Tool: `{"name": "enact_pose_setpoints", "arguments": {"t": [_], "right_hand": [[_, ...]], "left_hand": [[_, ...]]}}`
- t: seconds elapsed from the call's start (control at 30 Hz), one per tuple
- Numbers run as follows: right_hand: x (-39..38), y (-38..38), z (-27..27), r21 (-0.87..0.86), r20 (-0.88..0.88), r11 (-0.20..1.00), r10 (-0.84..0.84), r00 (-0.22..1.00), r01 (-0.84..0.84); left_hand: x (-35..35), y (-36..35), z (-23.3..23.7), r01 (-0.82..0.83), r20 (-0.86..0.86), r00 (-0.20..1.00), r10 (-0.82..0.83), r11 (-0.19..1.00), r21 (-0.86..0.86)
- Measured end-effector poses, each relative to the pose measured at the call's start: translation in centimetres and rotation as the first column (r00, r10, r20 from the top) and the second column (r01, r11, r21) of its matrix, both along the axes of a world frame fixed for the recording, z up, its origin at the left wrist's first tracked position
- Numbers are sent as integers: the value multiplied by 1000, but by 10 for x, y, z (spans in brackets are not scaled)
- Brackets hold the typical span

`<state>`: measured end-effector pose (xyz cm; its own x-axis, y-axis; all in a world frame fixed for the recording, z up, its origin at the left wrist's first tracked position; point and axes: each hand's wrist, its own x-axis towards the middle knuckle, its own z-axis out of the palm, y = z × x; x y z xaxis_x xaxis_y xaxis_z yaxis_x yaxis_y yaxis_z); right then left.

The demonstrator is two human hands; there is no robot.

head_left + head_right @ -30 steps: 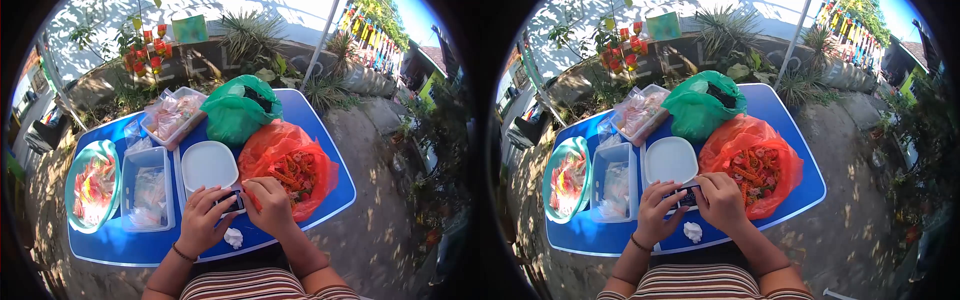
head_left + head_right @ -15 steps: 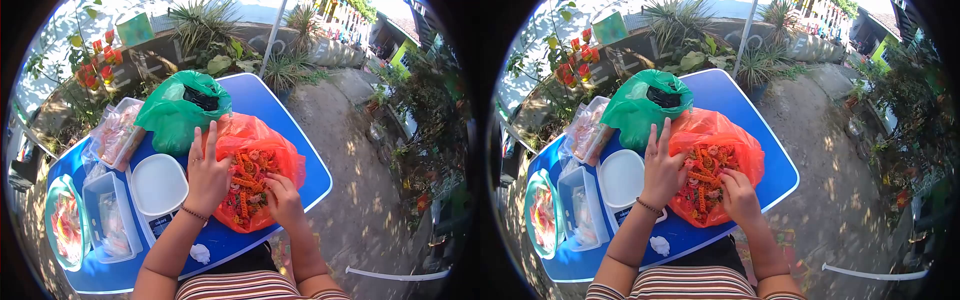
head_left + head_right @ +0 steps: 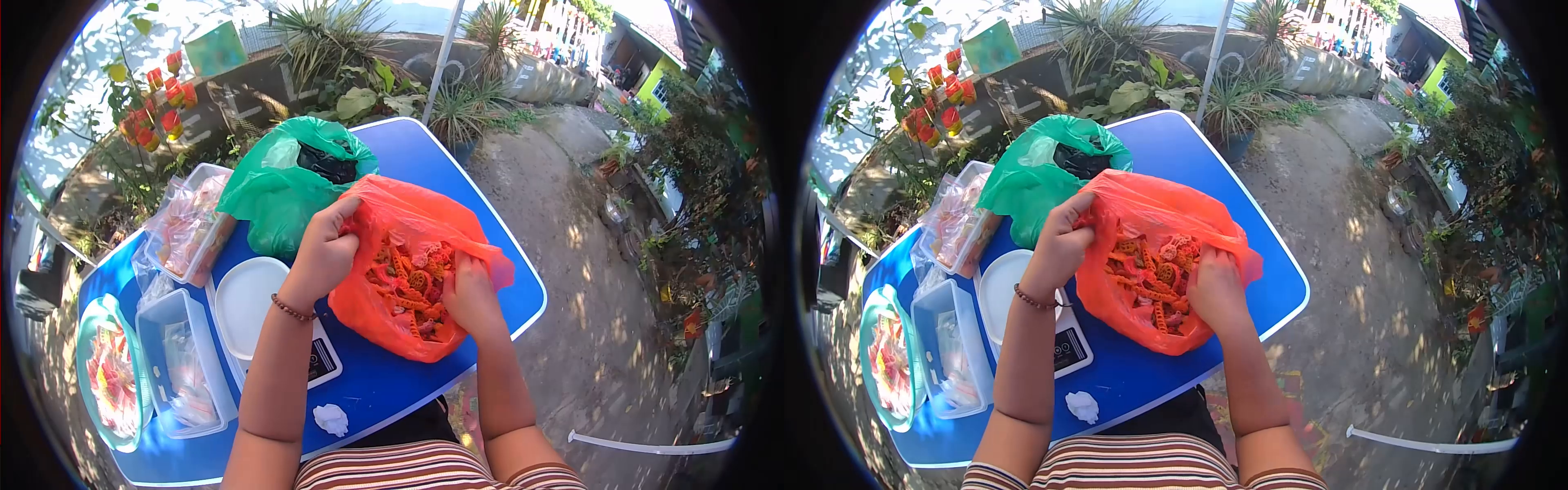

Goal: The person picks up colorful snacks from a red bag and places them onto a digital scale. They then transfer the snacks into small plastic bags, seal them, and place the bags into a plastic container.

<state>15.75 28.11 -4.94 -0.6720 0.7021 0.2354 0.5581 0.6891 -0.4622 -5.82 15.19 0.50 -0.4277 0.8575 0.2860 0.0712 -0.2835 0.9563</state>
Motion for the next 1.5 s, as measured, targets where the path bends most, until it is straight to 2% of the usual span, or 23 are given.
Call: {"name": "enact_pose_setpoints", "arguments": {"t": [0.07,0.17,0.27,0.4,0.5,0.6,0.67,0.7,0.8,0.83,0.87,0.9,0.97,1.0,1.07,1.13,1.17,1.23,1.27,1.3,1.37,1.43,1.5], "right_hand": [[-6,4,4,2,-31,1000,-27,999,27],[-15,7,3,-60,-108,998,-22,994,16],[-34,-7,23,-99,-45,991,83,996,-87],[-81,-18,17,-11,155,924,379,912,-382],[-112,-25,16,39,214,896,424,880,-441],[-143,-14,-38,222,46,866,450,892,-448],[-142,-10,-49,295,69,817,499,864,-496],[-140,-9,-46,334,81,790,520,850,-515],[-110,-20,2,-17,126,865,500,857,-502],[-99,-23,10,-305,12,875,398,917,-376],[-88,-26,16,-574,-60,781,259,964,-245],[-77,-26,19,-795,-81,594,100,992,-125],[-48,-15,16,-383,68,867,369,927,-318],[-38,-9,16,-142,189,890,455,870,-434],[-26,-15,55,-375,175,887,352,919,-268],[-19,3,51,-480,60,857,245,968,-188],[-20,33,14,-473,-61,858,193,979,-199],[-33,52,14,-467,-81,865,163,983,-183],[-40,61,21,-469,22,870,186,982,-154],[-49,64,30,-468,125,874,208,970,-127],[-65,61,31,-437,215,891,235,948,-121],[-85,58,25,-346,333,937,163,929,-41],[-95,63,17,-182,81,965,208,975,-190]], "left_hand": [[5,-10,11,80,303,949,-90,996,47],[-9,-22,-9,62,230,972,-42,995,-79],[4,-23,-13,-40,99,994,43,999,-28],[1,-17,-17,-111,-93,989,113,994,26],[-1,-17,-24,-211,-295,933,204,977,8],[-3,-20,-22,-224,-307,927,217,975,14],[4,-21,-9,-214,-251,940,229,973,87],[3,-21,-10,-249,-321,910,263,965,85],[-3,-24,-9,-353,-504,799,327,934,46],[-1,-27,-3,-386,-553,768,323,922,2],[0,-29,0,-421,-600,735,315,906,-40],[1,-30,-2,-468,-647,689,326,882,-54],[4,-31,-7,-558,-735,590,333,827,-74],[6,-29,-10,-601,-781,541,311,793,-100],[9,-26,-15,-683,-862,441,249,717,-142],[7,-23,-25,-609,-813,560,158,744,-275],[5,-20,-30,-566,-782,613,111,753,-336],[0,-10,-40,-429,-659,750,64,805,-409],[-2,-7,-43,-356,-589,807,36,827,-436],[-2,-6,-44,-305,-512,857,60,860,-410],[-7,-2,-55,-163,-204,972,114,957,-240],[-8,-1,-53,-66,144,987,74,996,-60],[-6,-4,-40,-19,478,878,-33,994,104]]}}
